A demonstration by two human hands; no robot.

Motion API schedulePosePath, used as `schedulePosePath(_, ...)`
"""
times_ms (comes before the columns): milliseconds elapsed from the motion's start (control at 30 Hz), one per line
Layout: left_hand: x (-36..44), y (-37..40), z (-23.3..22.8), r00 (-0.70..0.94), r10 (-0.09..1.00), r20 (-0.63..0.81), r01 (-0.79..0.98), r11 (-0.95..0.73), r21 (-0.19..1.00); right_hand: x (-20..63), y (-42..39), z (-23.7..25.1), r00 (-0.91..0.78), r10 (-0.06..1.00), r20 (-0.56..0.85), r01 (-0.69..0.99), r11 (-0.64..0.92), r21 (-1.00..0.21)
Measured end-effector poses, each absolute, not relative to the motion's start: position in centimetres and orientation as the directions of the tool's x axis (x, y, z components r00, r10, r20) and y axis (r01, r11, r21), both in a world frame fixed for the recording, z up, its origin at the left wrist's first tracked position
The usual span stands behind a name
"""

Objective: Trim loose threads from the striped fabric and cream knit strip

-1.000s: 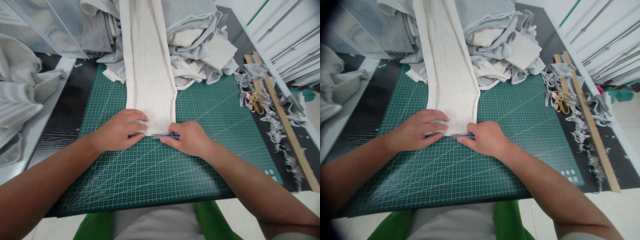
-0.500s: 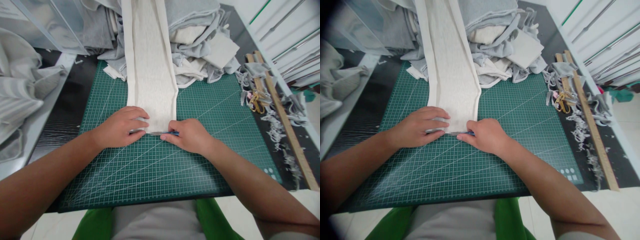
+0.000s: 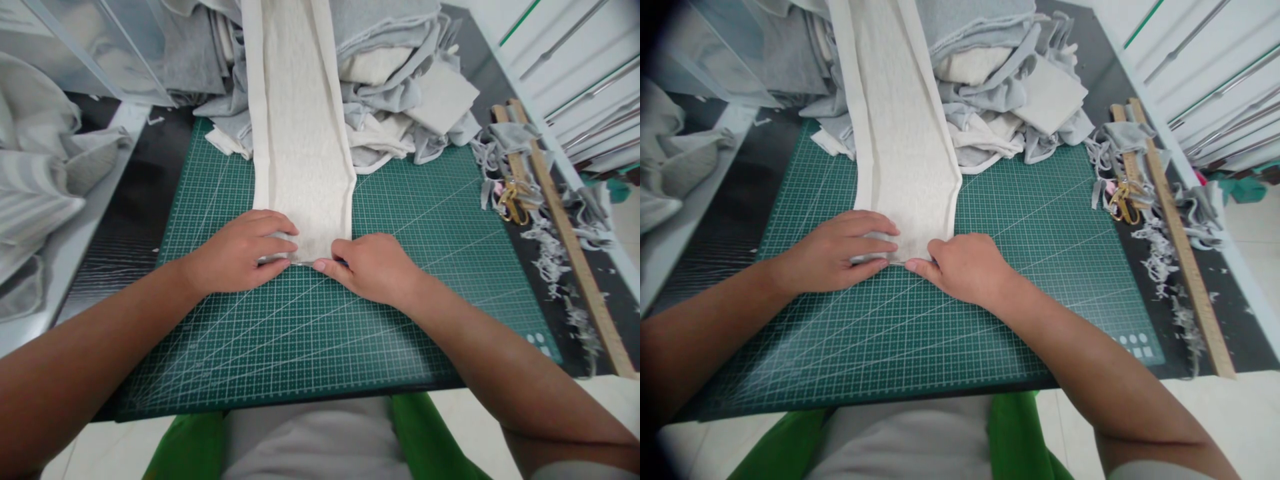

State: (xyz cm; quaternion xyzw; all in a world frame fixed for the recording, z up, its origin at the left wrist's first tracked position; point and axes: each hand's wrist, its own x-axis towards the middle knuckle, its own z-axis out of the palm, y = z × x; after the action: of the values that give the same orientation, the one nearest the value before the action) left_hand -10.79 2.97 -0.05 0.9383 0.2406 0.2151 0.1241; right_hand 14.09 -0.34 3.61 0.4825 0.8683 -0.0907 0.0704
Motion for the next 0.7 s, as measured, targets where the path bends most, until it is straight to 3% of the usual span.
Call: schedulePosePath(700,-10.9,3.1,-0.1,0.791,0.519,0.323,0.402,-0.840,0.365,13.0,-0.2,3.4,-0.384,0.904,-0.188,0.922,0.364,-0.136)
